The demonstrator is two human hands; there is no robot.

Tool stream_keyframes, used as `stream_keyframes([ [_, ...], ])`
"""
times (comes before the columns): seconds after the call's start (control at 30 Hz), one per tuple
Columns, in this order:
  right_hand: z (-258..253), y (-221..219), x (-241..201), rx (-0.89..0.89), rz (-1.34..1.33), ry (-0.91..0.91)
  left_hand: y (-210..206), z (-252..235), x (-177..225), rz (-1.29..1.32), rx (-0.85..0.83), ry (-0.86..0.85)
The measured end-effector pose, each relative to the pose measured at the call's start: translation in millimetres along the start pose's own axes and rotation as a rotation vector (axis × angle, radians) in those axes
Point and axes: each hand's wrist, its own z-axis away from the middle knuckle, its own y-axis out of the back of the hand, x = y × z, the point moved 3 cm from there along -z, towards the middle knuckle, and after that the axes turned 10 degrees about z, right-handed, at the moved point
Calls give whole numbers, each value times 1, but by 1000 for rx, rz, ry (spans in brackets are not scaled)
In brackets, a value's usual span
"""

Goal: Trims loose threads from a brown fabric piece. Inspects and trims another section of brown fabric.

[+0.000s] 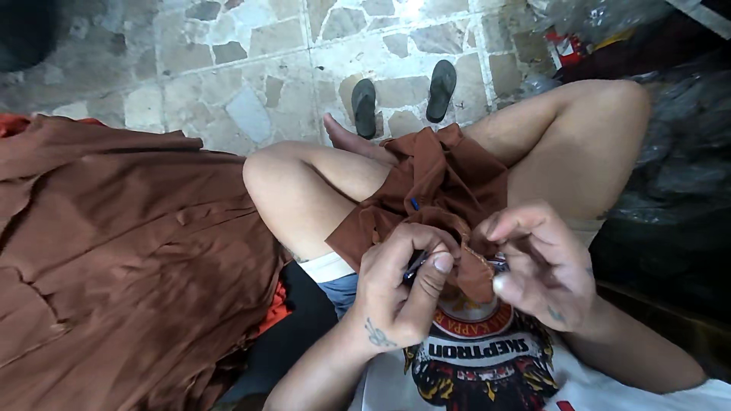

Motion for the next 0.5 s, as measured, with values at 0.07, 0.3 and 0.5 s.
stream_keyframes([
  [0.07,1,-2,0,-7,46,3,-1,0,-1,-14,-9,-11],
  [0.3,-4,-7,5,-5,225,5,2,-2,-6,-442,12,-133],
  [0.5,-7,-8,7,-6,364,47,4,-2,-14,-670,33,-228],
])
